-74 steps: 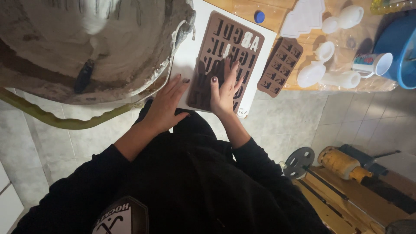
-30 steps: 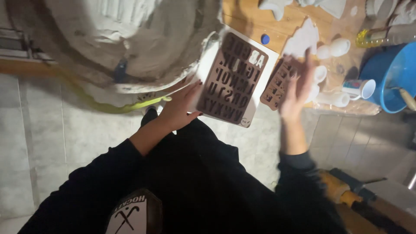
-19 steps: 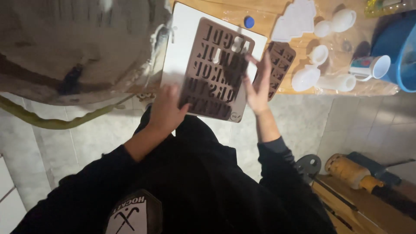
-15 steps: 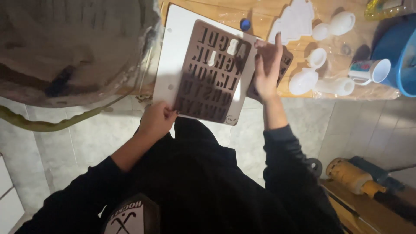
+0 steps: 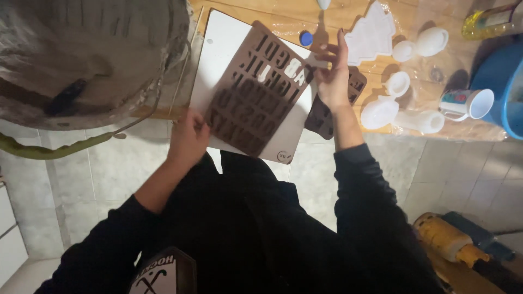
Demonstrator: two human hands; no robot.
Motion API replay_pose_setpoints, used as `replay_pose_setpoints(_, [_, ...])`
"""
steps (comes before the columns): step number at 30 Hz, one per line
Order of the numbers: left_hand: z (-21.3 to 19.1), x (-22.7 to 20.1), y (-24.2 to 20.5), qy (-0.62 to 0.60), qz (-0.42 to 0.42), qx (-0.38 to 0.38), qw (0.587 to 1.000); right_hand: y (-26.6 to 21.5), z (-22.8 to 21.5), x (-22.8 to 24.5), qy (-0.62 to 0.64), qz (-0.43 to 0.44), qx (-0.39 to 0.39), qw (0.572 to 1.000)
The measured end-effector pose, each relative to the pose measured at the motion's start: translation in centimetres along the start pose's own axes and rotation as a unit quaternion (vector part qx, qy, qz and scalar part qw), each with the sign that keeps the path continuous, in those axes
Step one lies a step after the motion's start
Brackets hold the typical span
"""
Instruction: The person is preparing alphabet silicone molds and filling them with a white paste or plaster mixture.
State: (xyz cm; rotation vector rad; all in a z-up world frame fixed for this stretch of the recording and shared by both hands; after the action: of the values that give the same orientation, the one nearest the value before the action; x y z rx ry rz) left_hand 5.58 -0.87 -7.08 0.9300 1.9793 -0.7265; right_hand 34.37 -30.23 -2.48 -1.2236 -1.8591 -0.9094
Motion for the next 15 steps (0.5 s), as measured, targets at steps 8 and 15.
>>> replay_pose_setpoints(8, [2.5, -5.4, 9.5, 0.018, 0.059, -0.074, 0.995, -13.2, -1.3, -0.5, -0.007, 0.064, -0.192, 0.979])
replay_pose_setpoints(15, [9.3, -10.4, 18.4, -0.021, 0.282, -0.109, 0.953, -22.1, 3.4, 6.5, 0.023, 0.243, -0.245, 0.938])
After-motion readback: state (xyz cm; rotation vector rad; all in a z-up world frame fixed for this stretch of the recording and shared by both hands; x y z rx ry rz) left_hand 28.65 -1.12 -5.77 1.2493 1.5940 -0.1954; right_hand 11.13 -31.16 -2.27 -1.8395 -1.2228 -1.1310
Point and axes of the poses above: each hand's wrist, its own y-axis towards the middle knuckle, its own z-axis out of the palm, x = y × z, the point moved 6 cm from there along y, towards the middle knuckle, and after that the axes turned 15 degrees about -x, right-handed, at the moved point
